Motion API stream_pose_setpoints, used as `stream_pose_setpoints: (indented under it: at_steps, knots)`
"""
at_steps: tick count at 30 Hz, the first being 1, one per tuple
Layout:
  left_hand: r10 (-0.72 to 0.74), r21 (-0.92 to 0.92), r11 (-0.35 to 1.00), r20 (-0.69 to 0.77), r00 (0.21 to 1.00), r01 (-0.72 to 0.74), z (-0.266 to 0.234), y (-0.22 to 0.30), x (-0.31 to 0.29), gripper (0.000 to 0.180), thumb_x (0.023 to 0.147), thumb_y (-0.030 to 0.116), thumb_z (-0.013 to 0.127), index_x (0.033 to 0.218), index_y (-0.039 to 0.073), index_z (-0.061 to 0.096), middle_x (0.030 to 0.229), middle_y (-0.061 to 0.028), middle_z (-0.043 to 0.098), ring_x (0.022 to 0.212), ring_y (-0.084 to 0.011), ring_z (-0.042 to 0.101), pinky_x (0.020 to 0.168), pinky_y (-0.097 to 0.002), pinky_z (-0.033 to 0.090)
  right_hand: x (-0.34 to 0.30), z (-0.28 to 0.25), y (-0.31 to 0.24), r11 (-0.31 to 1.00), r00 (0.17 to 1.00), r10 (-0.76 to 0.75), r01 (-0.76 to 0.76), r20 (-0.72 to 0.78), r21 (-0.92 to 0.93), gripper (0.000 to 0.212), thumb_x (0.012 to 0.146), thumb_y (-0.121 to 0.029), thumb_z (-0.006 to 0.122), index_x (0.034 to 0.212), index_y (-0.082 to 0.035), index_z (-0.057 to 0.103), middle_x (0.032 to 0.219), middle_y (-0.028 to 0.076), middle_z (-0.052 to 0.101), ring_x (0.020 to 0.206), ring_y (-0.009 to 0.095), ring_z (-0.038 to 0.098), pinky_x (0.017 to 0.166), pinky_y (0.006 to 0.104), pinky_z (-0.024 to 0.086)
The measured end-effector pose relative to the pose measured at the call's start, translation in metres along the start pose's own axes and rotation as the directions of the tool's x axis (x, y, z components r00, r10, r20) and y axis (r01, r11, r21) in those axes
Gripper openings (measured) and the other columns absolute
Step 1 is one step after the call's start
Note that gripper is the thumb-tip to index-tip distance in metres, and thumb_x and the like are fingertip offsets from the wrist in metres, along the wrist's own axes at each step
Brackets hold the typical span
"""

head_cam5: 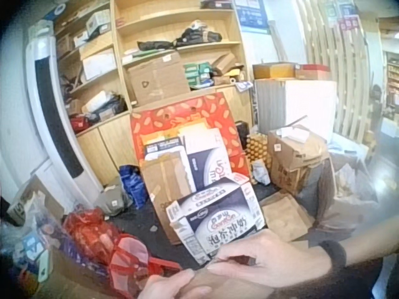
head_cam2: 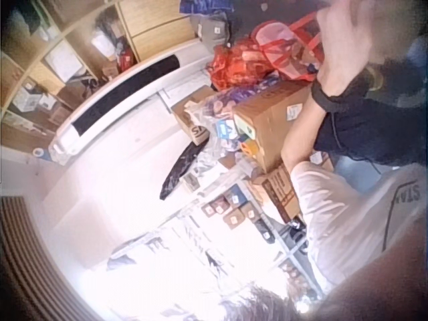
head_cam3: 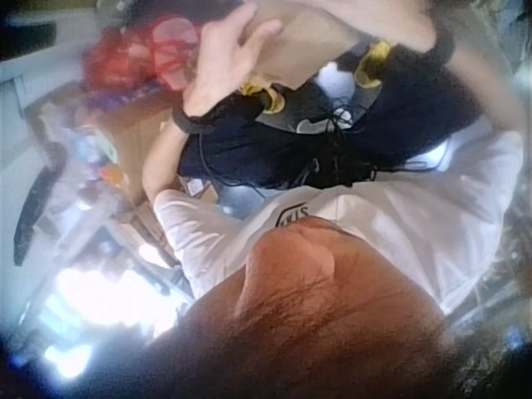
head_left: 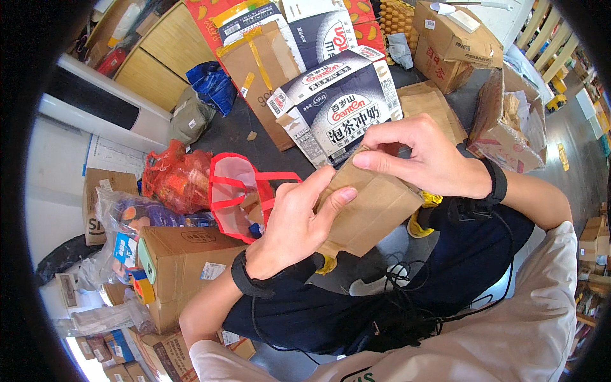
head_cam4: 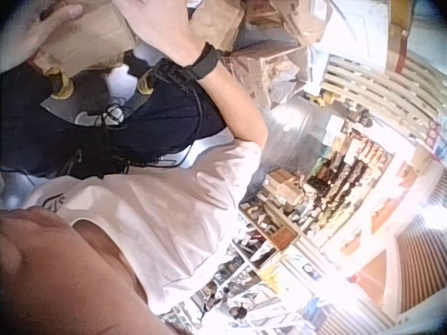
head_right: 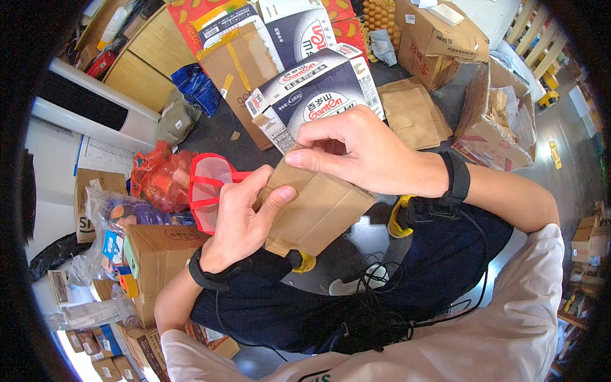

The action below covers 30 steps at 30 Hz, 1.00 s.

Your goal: The person sits on the floor, peels tape from a cardboard sheet, and then assembles a small cardboard box by folding its flaps.

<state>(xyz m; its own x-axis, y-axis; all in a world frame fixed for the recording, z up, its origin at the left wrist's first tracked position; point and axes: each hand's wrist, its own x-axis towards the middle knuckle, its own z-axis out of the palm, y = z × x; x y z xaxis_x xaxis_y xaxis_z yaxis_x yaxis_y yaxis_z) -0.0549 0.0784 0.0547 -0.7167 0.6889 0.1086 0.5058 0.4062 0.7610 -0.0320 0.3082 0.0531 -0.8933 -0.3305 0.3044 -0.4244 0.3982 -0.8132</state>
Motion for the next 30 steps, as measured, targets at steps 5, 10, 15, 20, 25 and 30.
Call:
stream_pose_setpoints:
  at_steps: [5, 10, 15, 20, 25, 30]
  knots:
    - [-0.004, 0.013, 1.000, -0.075, 0.997, 0.005, -0.005, -0.008, -0.002, 0.025, 0.093, 0.022, 0.066, 0.086, 0.000, 0.055, 0.061, -0.0183, 0.049, 0.046, -0.0238, 0.044, 0.047, -0.0332, 0.038, -0.003, -0.001, 0.005, 0.991, 0.972, 0.091, -0.110, 0.219, 0.076, 0.033, 0.092, -0.031, 0.067, 0.088, 0.001, 0.066, 0.067, 0.005, 0.061, 0.060, 0.007, 0.051, 0.054, 0.0260, 0.042]
    - [-0.019, -0.196, 0.981, -0.159, 0.987, -0.013, -0.006, -0.025, 0.006, 0.022, 0.089, 0.018, 0.071, 0.090, -0.002, 0.060, 0.067, -0.0101, 0.060, 0.059, -0.0075, 0.046, 0.054, -0.0282, 0.042, -0.003, -0.008, 0.004, 0.922, 0.896, 0.270, -0.346, 0.353, 0.174, 0.038, 0.089, -0.033, 0.072, 0.092, 0.004, 0.067, 0.070, 0.001, 0.061, 0.058, 0.007, 0.054, 0.052, 0.0262, 0.042]
    - [-0.138, -0.403, 0.891, 0.196, 0.971, 0.208, -0.012, -0.017, 0.001, 0.028, 0.087, 0.016, 0.074, 0.104, -0.005, 0.065, 0.089, -0.0055, 0.072, 0.079, -0.0056, 0.060, 0.067, -0.0249, 0.050, -0.008, -0.003, 0.016, 0.998, 0.965, 0.051, -0.038, 0.257, -0.057, 0.046, 0.090, -0.037, 0.069, 0.069, 0.002, 0.058, 0.055, 0.002, 0.049, 0.049, 0.009, 0.041, 0.046, 0.0295, 0.034]
    - [-0.144, -0.559, 0.816, 0.050, 0.988, 0.147, -0.010, -0.008, 0.013, 0.027, 0.094, 0.017, 0.064, 0.108, -0.006, 0.065, 0.091, -0.0066, 0.071, 0.084, -0.0079, 0.063, 0.074, -0.0251, 0.052, 0.008, -0.016, 0.001, 0.879, 0.929, 0.343, -0.370, 0.140, 0.300, 0.035, 0.096, -0.033, 0.063, 0.082, -0.001, 0.067, 0.064, -0.006, 0.050, 0.058, 0.002, 0.039, 0.050, 0.0219, 0.033]
    - [-0.218, -0.437, 0.874, 0.033, 0.975, 0.210, -0.015, -0.028, 0.011, 0.035, 0.100, 0.025, 0.056, 0.112, -0.008, 0.062, 0.091, -0.0054, 0.069, 0.080, -0.0074, 0.062, 0.070, -0.0245, 0.052, 0.019, -0.010, 0.022, 0.960, 0.966, 0.131, -0.179, 0.221, 0.213, 0.041, 0.098, -0.033, 0.059, 0.072, -0.001, 0.060, 0.061, -0.005, 0.045, 0.057, 0.003, 0.038, 0.048, 0.0253, 0.031]
    - [-0.211, -0.586, 0.797, -0.050, 0.976, 0.142, -0.019, -0.036, 0.020, 0.008, 0.088, -0.005, 0.065, 0.096, -0.006, 0.065, 0.092, -0.0093, 0.071, 0.082, -0.0105, 0.066, 0.071, -0.0221, 0.052, 0.023, 0.000, 0.026, 0.994, 0.933, 0.100, -0.111, 0.345, 0.012, 0.052, 0.098, -0.038, 0.056, 0.067, 0.003, 0.055, 0.050, 0.008, 0.035, 0.048, 0.015, 0.032, 0.048, 0.0347, 0.031]
